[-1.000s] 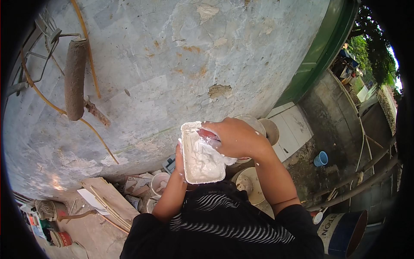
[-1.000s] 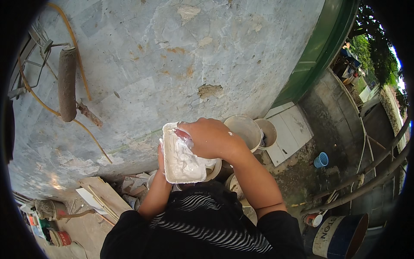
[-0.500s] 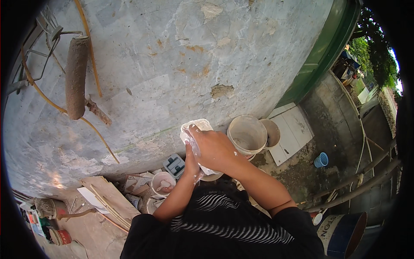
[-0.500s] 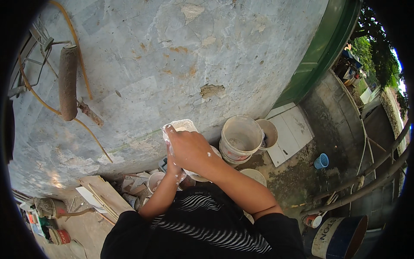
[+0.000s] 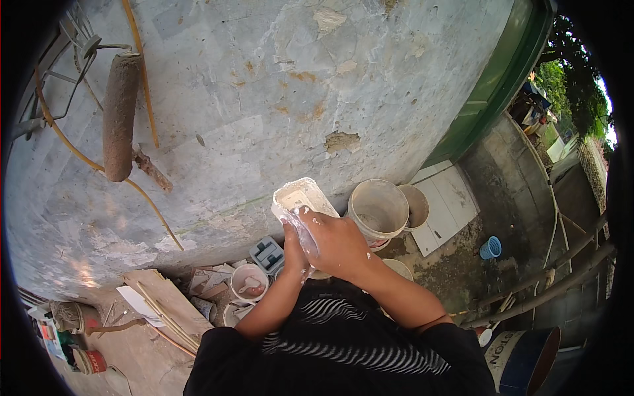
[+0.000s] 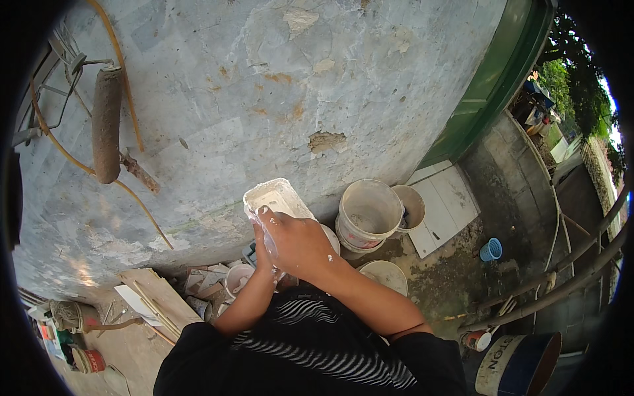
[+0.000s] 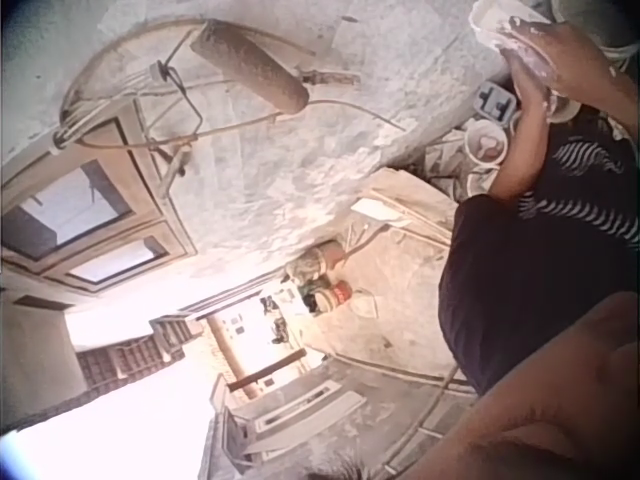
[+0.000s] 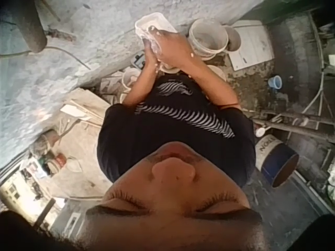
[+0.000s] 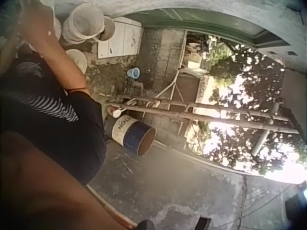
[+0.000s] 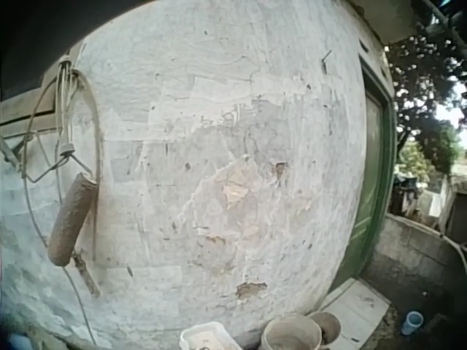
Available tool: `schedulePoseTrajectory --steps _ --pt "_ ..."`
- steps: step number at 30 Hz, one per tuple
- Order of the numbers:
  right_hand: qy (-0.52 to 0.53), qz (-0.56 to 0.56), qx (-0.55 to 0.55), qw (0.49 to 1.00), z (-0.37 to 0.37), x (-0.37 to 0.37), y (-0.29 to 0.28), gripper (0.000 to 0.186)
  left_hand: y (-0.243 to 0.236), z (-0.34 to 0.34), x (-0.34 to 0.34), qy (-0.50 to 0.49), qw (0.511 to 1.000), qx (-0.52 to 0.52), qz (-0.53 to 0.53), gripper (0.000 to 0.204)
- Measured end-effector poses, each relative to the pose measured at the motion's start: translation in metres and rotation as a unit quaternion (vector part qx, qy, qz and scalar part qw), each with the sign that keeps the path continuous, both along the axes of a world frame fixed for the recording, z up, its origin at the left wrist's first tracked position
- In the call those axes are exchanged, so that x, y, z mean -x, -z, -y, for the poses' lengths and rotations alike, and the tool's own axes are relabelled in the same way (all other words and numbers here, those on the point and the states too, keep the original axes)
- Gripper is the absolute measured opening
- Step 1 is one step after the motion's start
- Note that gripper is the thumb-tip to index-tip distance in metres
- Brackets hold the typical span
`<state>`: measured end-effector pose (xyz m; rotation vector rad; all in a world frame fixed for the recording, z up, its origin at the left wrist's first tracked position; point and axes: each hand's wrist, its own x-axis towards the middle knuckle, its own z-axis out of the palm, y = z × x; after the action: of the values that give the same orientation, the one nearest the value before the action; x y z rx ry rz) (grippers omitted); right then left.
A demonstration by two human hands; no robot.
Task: Applying plaster to repair cracks and holes in a weathered exterior wall.
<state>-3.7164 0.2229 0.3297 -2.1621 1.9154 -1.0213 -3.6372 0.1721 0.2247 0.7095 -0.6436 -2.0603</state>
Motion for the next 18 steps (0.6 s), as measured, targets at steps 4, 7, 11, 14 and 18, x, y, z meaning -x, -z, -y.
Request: schedulePoseTrajectory --steps 4,7,11,14,18 --pt "-0.011 -0.038 0.024 0.999 -0.008 0.0 0.002 0.036 -0.003 0.003 -0.002 -0.009 0.999 -0.008 -0.048 0.061" --pt "-0.028 -0.056 0.026 0.998 -0.011 0.003 -0.002 0.037 -0.009 0.007 -0.004 -0.017 1.0 0.006 -0.026 0.064" --pt "-0.052 -0.039 0.052 0.997 -0.013 0.008 -0.001 0.032 -0.021 0.009 -0.004 -0.025 1.0 0.005 -0.012 0.069" --pt "-0.056 -0.012 0.076 0.995 -0.012 0.01 0.006 0.027 -0.025 0.01 -0.005 -0.022 0.999 0.007 -0.032 0.069" --pt "-0.068 0.007 0.095 0.993 -0.012 0.013 0.011 0.023 -0.022 0.014 -0.008 -0.022 0.998 0.008 -0.051 0.069"
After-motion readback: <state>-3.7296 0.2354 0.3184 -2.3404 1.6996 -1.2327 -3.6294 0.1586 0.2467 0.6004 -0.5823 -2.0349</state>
